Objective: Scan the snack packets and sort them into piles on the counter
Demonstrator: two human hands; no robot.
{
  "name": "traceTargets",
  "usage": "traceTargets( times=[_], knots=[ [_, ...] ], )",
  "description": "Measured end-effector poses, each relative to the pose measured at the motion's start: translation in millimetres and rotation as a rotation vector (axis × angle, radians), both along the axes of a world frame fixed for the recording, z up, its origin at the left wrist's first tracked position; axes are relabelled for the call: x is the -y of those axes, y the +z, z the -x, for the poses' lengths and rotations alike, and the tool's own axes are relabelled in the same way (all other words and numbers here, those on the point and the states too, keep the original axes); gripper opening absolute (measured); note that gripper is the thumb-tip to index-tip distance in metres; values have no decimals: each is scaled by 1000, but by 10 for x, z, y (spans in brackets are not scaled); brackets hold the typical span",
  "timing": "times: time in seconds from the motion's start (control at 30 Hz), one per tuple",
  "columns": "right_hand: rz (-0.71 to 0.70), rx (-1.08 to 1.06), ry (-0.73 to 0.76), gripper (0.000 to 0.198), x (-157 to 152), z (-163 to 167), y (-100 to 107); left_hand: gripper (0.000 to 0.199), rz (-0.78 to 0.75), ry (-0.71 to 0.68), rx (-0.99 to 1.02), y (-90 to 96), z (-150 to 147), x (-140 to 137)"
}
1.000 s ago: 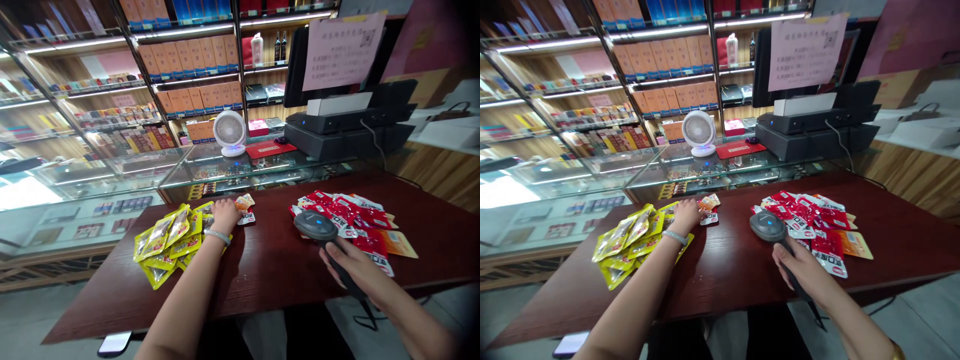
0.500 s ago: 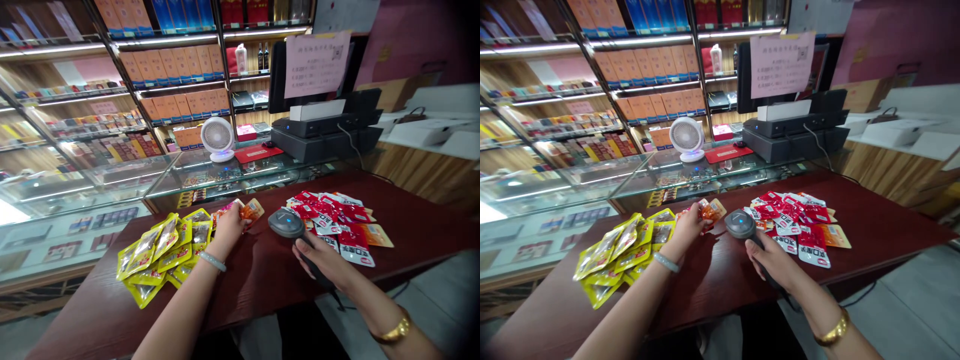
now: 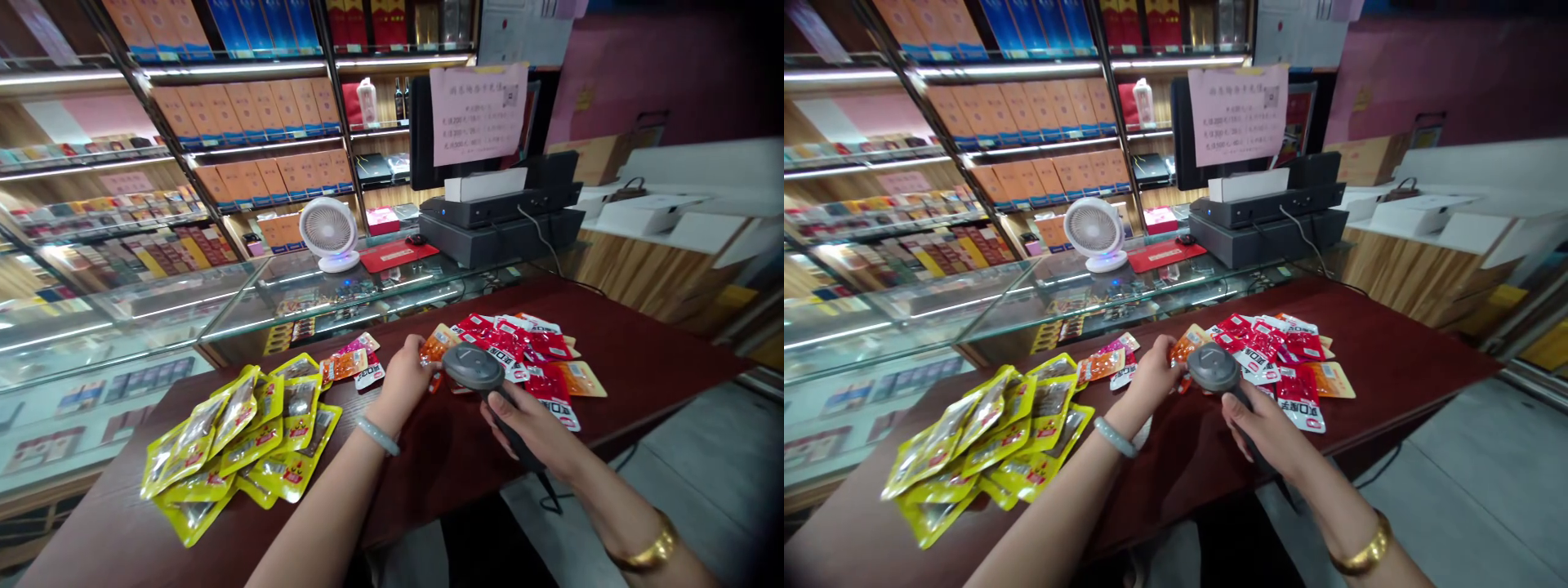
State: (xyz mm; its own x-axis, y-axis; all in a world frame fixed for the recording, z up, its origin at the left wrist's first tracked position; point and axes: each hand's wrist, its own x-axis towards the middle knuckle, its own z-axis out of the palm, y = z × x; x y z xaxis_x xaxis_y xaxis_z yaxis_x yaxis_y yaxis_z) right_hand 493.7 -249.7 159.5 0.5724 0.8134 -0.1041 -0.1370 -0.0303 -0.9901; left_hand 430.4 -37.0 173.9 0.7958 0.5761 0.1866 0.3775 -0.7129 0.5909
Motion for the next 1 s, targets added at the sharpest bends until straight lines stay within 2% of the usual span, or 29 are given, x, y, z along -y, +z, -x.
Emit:
traceTargets(
  times=[0.1, 0.2, 0.3, 0.4, 0.5, 0.6, 0.77, 0.87, 0.93, 1.0],
  knots=[
    [28, -36, -89, 50, 80, -37, -10, 37, 87, -67, 96, -15, -307, 118],
    [48, -61, -141, 52, 135, -65, 9, 43, 98, -157, 127, -21, -532, 230],
    [74, -85, -162, 52, 162, -84, 31, 43, 50, -248, 113, -1, -590, 302],
    [75, -112, -154, 52, 142, -90, 50, 37, -23, -305, 109, 42, -511, 259],
    [64, -112, -114, 49, 50, -72, 74, 34, -97, -221, 86, 102, -350, 29],
    [45, -106, -30, 46, -114, -25, 106, 30, -162, -80, -10, 166, -76, -374],
    [32, -78, 127, 43, -448, 80, 151, 32, -411, 249, -402, 148, 589, -1063],
    [26, -62, 184, 41, -590, 145, 146, 48, -384, 298, -601, 40, 867, -1287],
    [36, -55, 209, 41, -641, 193, 131, 62, -368, 303, -621, -22, 932, -1341],
    [39, -46, 222, 41, -668, 247, 109, 65, -380, 307, -587, -47, 919, -1335]
  ],
)
